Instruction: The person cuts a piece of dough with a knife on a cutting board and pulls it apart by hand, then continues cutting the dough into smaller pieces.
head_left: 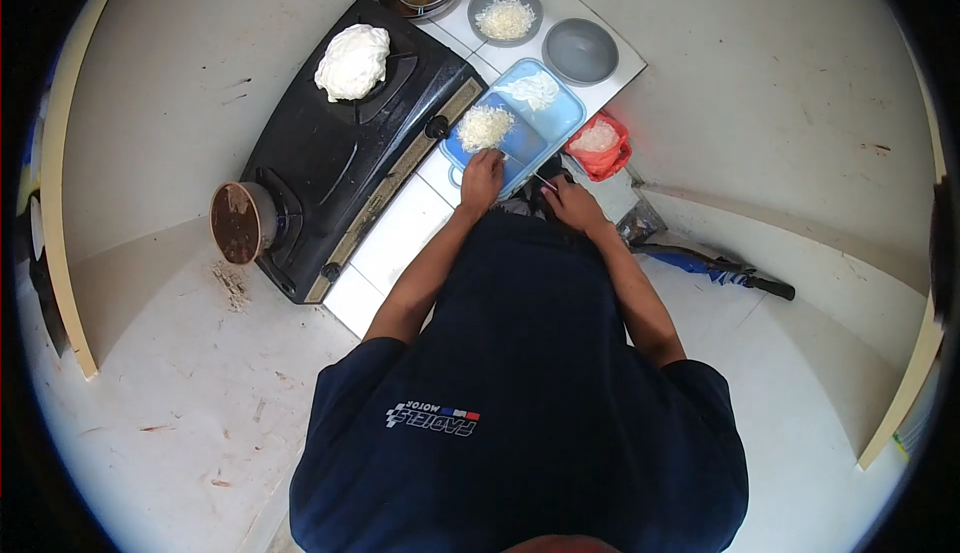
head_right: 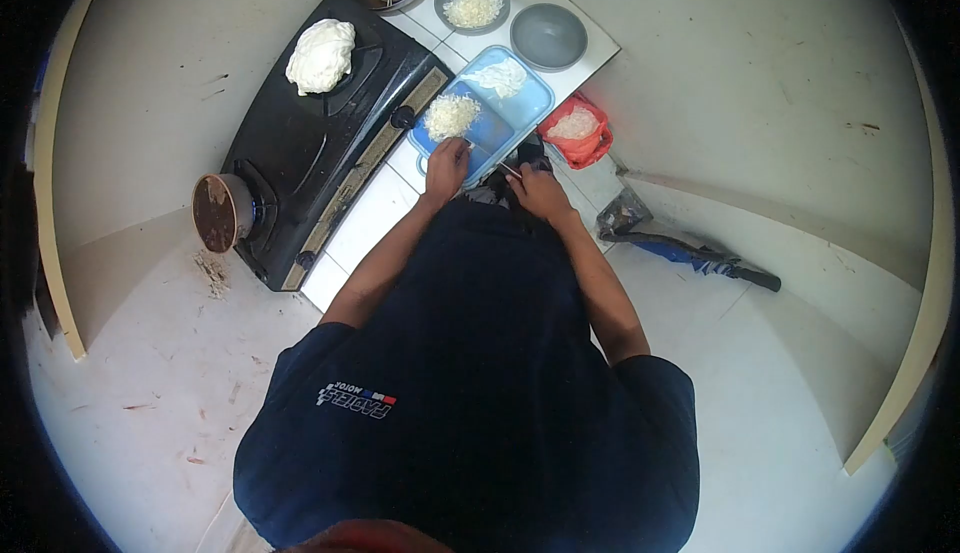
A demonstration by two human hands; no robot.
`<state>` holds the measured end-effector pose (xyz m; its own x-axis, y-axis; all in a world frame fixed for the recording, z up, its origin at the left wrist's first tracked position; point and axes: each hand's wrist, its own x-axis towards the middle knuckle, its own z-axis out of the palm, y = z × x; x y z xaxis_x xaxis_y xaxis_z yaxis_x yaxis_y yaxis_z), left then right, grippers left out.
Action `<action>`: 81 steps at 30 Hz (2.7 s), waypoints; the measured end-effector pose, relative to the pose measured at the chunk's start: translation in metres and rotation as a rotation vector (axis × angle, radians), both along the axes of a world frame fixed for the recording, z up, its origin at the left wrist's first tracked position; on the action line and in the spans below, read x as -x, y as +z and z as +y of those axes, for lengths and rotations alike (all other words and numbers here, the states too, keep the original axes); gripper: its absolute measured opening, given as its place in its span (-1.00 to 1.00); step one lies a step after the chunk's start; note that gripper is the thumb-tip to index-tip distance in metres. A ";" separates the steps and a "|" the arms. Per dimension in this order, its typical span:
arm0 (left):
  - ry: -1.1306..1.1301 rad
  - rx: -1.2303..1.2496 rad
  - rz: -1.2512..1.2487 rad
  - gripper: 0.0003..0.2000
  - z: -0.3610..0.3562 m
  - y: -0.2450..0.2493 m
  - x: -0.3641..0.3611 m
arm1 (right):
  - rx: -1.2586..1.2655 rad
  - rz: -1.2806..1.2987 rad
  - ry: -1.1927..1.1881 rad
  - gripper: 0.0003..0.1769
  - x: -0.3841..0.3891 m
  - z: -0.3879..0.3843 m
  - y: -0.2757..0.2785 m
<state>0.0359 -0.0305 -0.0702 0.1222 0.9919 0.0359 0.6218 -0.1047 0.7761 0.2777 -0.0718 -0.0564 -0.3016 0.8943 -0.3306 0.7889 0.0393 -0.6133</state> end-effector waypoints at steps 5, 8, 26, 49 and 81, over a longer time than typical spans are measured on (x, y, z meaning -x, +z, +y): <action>0.012 0.003 -0.057 -0.93 0.000 0.002 -0.002 | -0.026 -0.032 0.008 -0.57 -0.002 -0.004 -0.012; 0.023 -0.007 -0.040 -0.94 0.001 -0.001 -0.002 | -0.010 -0.012 0.014 -0.57 -0.002 -0.003 -0.017; 0.058 -0.035 -0.112 -0.91 -0.001 -0.010 -0.002 | 0.025 -0.175 0.100 -0.52 0.005 0.012 -0.003; 0.111 0.002 -0.100 -0.93 0.001 -0.009 -0.006 | -0.040 -0.128 0.091 -0.52 0.012 0.002 -0.013; 0.143 -0.016 -0.105 -0.93 0.001 -0.009 -0.006 | -0.140 -0.033 0.085 -0.59 0.014 0.009 -0.043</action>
